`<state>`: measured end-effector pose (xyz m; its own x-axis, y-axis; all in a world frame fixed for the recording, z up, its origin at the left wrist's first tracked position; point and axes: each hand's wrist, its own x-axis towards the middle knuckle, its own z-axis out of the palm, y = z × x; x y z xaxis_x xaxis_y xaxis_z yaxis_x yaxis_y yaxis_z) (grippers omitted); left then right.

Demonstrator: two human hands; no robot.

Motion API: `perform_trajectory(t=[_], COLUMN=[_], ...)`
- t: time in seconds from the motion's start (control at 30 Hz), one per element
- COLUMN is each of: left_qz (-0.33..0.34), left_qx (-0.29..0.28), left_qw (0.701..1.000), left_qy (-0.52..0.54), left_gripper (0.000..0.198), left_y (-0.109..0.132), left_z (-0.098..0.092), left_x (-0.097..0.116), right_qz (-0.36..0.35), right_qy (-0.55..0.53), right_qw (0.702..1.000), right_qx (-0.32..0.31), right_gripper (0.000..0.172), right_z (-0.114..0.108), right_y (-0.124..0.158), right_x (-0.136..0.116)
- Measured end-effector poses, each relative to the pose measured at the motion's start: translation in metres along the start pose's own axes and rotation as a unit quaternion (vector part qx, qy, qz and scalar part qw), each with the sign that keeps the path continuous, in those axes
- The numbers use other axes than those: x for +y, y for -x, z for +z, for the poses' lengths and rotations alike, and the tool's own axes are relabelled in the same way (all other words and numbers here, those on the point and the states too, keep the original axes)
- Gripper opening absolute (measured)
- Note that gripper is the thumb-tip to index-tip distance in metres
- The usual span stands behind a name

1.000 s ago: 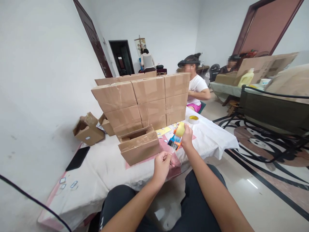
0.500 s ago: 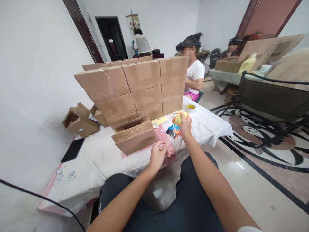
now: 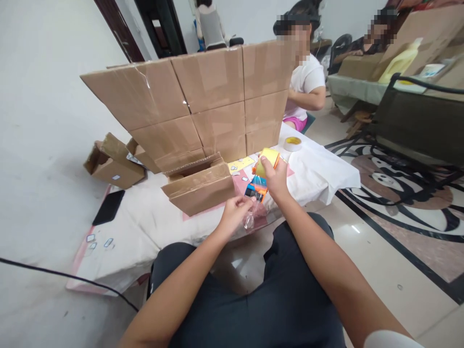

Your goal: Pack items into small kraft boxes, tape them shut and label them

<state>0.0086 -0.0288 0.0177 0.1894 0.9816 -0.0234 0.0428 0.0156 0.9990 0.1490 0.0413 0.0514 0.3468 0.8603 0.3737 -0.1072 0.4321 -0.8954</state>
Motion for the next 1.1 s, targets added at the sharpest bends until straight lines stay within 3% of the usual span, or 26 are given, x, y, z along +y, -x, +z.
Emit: perform_trajectory(t=[0.17, 0.4, 0.6, 0.77, 0.93, 1.1], left_qz=[-0.007, 0.028, 0.042, 0.052, 0.058, 0.122], left_qx=[-0.038, -0.017, 0.0, 0.011, 0.005, 0.015], left_qw=[0.999, 0.999, 0.999, 0.998, 0.996, 0.987], left_qy=[0.022, -0.028, -0.028, -0.047, -0.07, -0.102], left_gripper=[0.034, 0.032, 0.033, 0.031, 0.032, 0.027], left_y=[0.003, -0.001, 0.004, 0.01, 0.004, 0.002], left_z=[-0.002, -0.009, -0.003, -0.001, -0.004, -0.004], left_x=[0.0, 0.003, 0.009, 0.004, -0.004, -0.005], right_qz=[-0.004, -0.017, -0.029, 0.025, 0.062, 0.137], right_qy=[-0.003, 0.019, 0.033, -0.007, -0.055, -0.129], right_qw=[1.0, 1.0, 0.999, 0.997, 0.995, 0.981], right_qx=[-0.004, 0.005, 0.028, 0.071, 0.061, 0.038], right_gripper=[0.029, 0.034, 0.042, 0.045, 0.041, 0.042], right_z=[0.003, -0.003, -0.005, -0.006, -0.008, -0.007], right_y=[-0.001, -0.007, -0.016, -0.027, -0.025, -0.018], right_x=[0.001, 0.007, 0.007, 0.007, 0.003, -0.001])
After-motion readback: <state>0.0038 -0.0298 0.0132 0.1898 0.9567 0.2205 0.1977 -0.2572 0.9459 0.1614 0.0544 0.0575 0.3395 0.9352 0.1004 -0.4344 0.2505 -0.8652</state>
